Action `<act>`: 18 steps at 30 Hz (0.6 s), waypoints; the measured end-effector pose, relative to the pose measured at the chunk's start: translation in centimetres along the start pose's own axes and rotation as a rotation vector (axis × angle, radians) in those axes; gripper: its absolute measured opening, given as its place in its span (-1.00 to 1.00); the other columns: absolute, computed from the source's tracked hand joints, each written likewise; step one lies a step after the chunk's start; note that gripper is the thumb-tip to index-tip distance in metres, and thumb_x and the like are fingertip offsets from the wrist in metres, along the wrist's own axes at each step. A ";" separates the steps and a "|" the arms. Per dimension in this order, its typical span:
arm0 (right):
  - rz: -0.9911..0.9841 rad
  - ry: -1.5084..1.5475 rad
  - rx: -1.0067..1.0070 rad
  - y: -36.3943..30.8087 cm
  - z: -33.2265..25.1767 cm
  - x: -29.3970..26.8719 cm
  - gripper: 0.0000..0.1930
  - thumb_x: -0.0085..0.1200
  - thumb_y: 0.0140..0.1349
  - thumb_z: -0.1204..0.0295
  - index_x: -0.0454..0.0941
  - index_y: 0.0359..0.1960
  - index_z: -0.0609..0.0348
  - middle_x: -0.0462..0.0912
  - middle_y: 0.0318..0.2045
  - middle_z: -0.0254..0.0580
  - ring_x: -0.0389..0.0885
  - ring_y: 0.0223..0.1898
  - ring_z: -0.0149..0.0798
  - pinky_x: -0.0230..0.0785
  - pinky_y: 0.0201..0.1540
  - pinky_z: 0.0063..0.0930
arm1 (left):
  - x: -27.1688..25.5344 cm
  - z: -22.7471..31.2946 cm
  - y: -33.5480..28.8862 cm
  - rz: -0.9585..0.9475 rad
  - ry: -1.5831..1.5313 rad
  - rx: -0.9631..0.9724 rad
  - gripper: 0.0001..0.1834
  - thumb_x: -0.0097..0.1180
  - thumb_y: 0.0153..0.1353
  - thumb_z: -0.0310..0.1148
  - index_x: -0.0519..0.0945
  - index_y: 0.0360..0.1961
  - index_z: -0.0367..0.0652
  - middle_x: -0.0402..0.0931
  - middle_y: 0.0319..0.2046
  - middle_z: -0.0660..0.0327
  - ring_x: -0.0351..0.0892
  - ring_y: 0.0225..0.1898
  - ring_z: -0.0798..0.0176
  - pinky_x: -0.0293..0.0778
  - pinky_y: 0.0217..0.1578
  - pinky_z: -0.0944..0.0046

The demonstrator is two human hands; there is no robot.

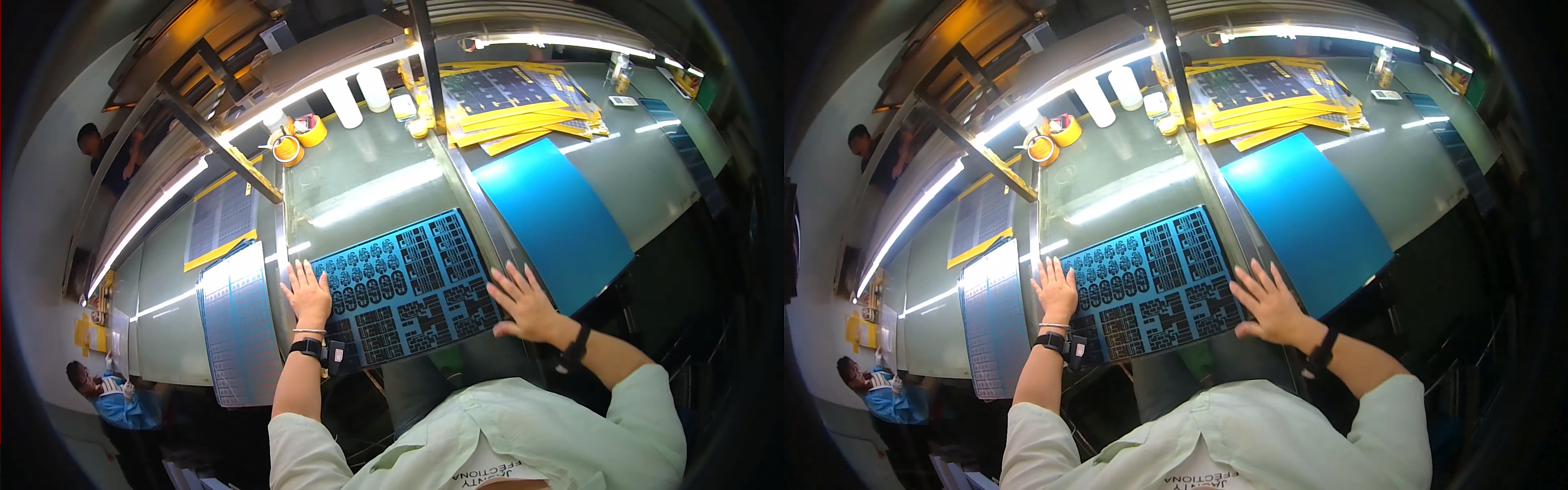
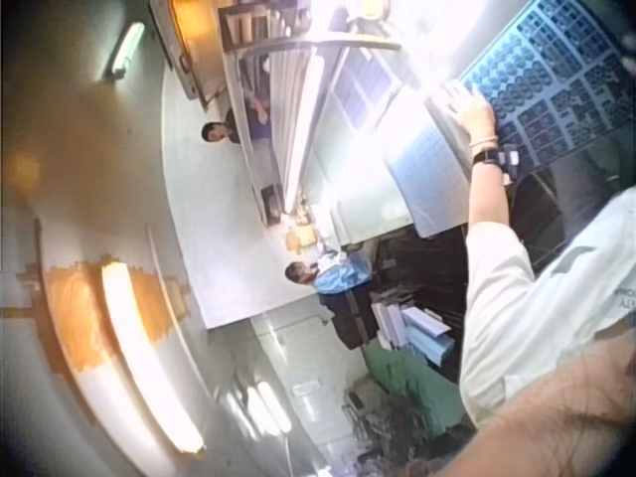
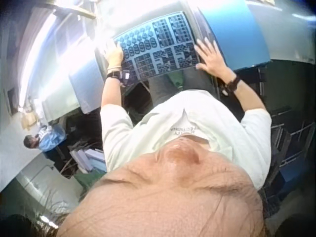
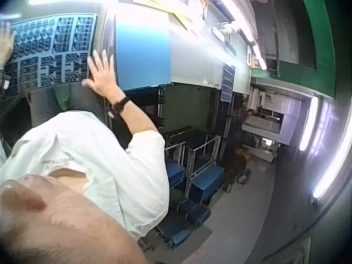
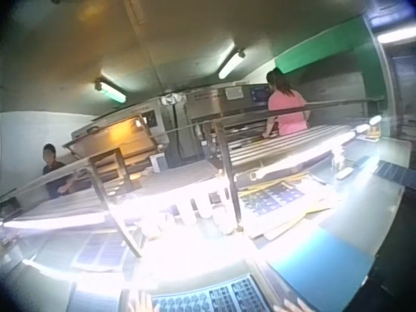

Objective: Inspecting and sorting large patterned sheets into vertical storage racks on a fabrication floor.

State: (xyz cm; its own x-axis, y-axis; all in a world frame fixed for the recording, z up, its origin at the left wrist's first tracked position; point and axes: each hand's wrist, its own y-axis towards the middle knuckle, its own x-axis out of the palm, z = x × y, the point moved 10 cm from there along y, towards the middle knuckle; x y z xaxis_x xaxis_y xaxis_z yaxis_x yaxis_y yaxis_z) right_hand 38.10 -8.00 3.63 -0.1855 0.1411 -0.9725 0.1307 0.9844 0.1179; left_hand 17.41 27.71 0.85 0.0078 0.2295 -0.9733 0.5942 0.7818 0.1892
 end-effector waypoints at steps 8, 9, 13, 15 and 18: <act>0.230 0.243 0.205 -6.8 2.1 -3.9 -0.35 0.27 -0.09 0.19 0.39 0.09 0.11 0.19 0.23 -0.02 0.08 0.27 0.12 -0.04 0.29 -0.04 | -8.7 15.7 -16.1 -0.092 -0.404 0.565 0.04 0.28 -0.29 0.21 0.30 0.17 -0.27 0.16 0.23 -0.07 0.07 0.29 -0.11 0.09 0.17 -0.13; 0.239 0.248 0.208 -6.9 2.4 -4.7 -0.35 0.27 -0.09 0.19 0.39 0.09 0.11 0.19 0.23 -0.02 0.08 0.27 0.12 -0.04 0.29 -0.04 | -9.1 15.5 -16.8 -0.053 -0.356 0.532 -0.27 0.27 -0.09 -0.09 0.40 0.09 -0.26 0.25 0.19 -0.03 0.18 0.23 -0.11 0.20 0.14 -0.03; 0.723 0.148 0.435 -10.6 7.4 -11.7 -0.72 0.15 0.07 0.44 0.45 -0.17 0.23 0.47 -0.14 -0.05 0.42 -0.08 -0.04 0.25 0.01 -0.24 | -9.9 13.5 -16.9 0.199 -0.289 0.504 -0.58 -0.02 0.02 -0.62 0.52 -0.02 -0.22 0.48 0.00 0.01 0.45 0.05 -0.03 0.43 0.00 0.16; 0.922 0.215 0.730 -16.3 13.1 -11.3 -0.82 0.10 0.15 0.44 0.43 -0.26 0.23 0.46 -0.34 -0.17 0.45 -0.25 -0.19 0.30 -0.15 -0.35 | -12.5 12.8 -16.3 0.252 -0.245 0.573 -0.62 0.01 0.02 -0.59 0.53 -0.06 -0.22 0.54 -0.09 0.04 0.52 -0.03 -0.02 0.48 -0.07 0.15; 1.171 0.583 1.055 -27.3 21.4 -4.9 -0.79 0.03 0.25 0.28 0.39 -0.37 0.16 0.38 -0.53 -0.36 0.38 -0.46 -0.45 0.25 -0.37 -0.58 | -21.3 10.1 -11.8 0.348 -0.326 0.647 -0.74 0.04 0.05 -0.54 0.57 -0.19 -0.13 0.60 -0.31 0.11 0.61 -0.30 0.04 0.51 -0.29 0.14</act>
State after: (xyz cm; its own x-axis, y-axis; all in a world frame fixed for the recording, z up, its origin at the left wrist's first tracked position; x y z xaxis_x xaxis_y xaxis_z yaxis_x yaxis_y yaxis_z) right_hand 56.26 -37.82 0.93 0.1977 0.9513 -0.2366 0.9558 -0.1335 0.2621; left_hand 18.33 7.72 17.99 0.4533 0.1396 -0.8804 0.8621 0.1821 0.4728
